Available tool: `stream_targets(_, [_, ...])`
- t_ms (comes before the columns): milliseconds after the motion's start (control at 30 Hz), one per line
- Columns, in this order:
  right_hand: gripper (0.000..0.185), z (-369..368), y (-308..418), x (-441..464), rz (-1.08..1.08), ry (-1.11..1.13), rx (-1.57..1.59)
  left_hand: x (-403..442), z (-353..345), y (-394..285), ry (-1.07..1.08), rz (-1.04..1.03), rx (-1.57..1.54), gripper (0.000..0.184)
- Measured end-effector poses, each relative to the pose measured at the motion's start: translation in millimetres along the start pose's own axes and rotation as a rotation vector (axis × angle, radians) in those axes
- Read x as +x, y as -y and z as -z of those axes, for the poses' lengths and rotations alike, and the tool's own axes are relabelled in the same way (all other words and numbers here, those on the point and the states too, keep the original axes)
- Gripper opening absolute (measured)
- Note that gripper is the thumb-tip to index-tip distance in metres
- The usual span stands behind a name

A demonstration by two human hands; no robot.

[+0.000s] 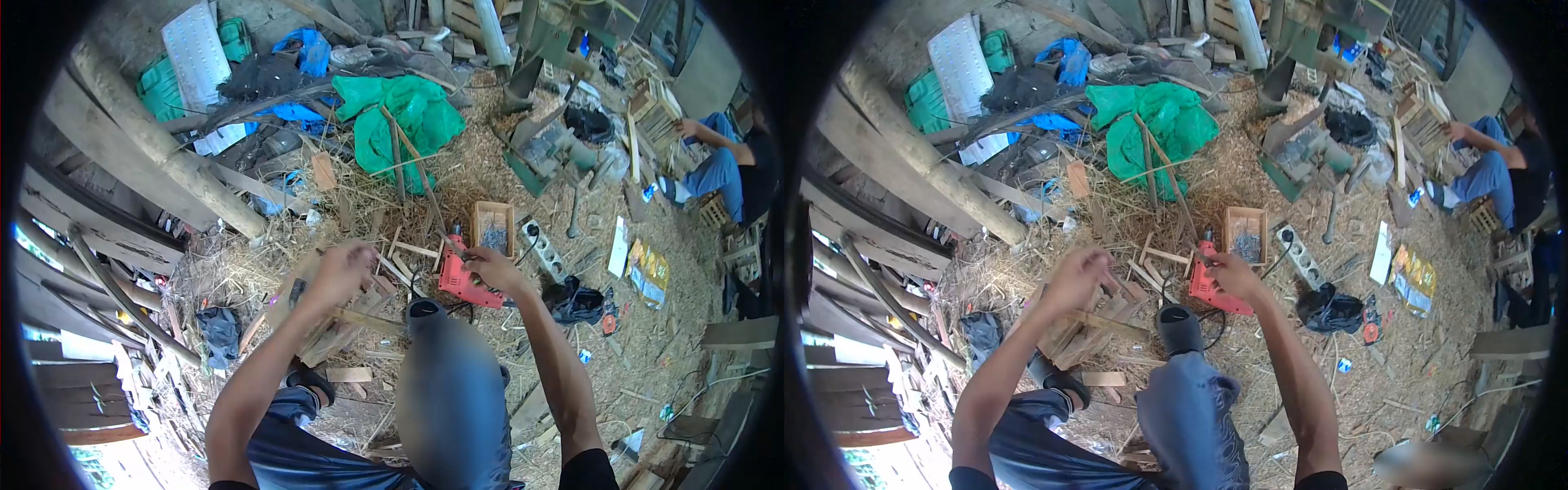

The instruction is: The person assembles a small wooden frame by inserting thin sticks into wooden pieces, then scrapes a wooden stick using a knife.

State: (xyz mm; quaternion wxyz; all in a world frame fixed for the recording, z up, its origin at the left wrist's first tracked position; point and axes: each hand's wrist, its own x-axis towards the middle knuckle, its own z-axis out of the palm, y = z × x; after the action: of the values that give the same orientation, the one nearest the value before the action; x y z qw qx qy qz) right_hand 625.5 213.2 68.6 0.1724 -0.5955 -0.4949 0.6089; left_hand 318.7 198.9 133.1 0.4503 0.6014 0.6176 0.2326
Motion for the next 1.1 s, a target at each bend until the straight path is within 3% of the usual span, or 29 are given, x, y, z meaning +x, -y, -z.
stream_targets(167, [0.038,-40,-49,61,0.135,-0.027,-0.02,49,34,31,-0.136,0.102,-0.293,0.017])
stream_targets(233, [0.027,-64,-15,51,-0.003,0.054,0.209,50,37,49,-0.164,0.108,-0.054,0.02])
stream_targets(267, [0.027,-81,-12,58,-0.01,0.067,0.207,47,35,48,-0.144,0.197,-0.082,0.022])
stream_targets(300, [0.022,-97,-7,67,0.106,0.036,0.204,46,31,53,-0.15,0.205,-0.083,0.022])
stream_targets(333, [0.018,-109,0,73,0.227,0.005,0.201,45,28,61,-0.116,0.229,-0.165,0.023])
stream_targets(500, [0.029,-133,50,79,0.28,0.146,0.256,35,21,50,-0.068,0.149,-0.589,0.021])
stream_targets(600, [0.036,-131,104,44,0.521,0.058,0.043,22,37,23,-0.098,0.072,-0.618,0.018])
stream_targets(700, [0.032,-133,142,29,0.613,0.054,-0.236,-7,63,-14,-0.16,-0.031,-0.705,0.015])
stream_targets(733, [0.029,-129,166,9,0.551,0.082,-0.24,-21,73,-27,-0.248,-0.015,-0.705,0.015])
stream_targets(833, [0.03,-127,208,-16,0.718,0.112,-0.41,-67,116,-48,-0.36,-0.052,-0.781,0.016])
stream_targets(967, [0.028,-139,257,-55,0.835,0.1,-0.488,-129,162,-48,-0.619,-0.255,-0.897,0.011])
stream_targets(1067, [0.022,-156,278,-82,0.936,-0.049,-0.571,-171,171,-30,-0.43,-0.109,-0.48,0.009])
stream_targets(1100, [0.021,-162,279,-83,0.99,-0.14,-0.551,-182,168,-32,-0.441,-0.122,-0.482,0.009])
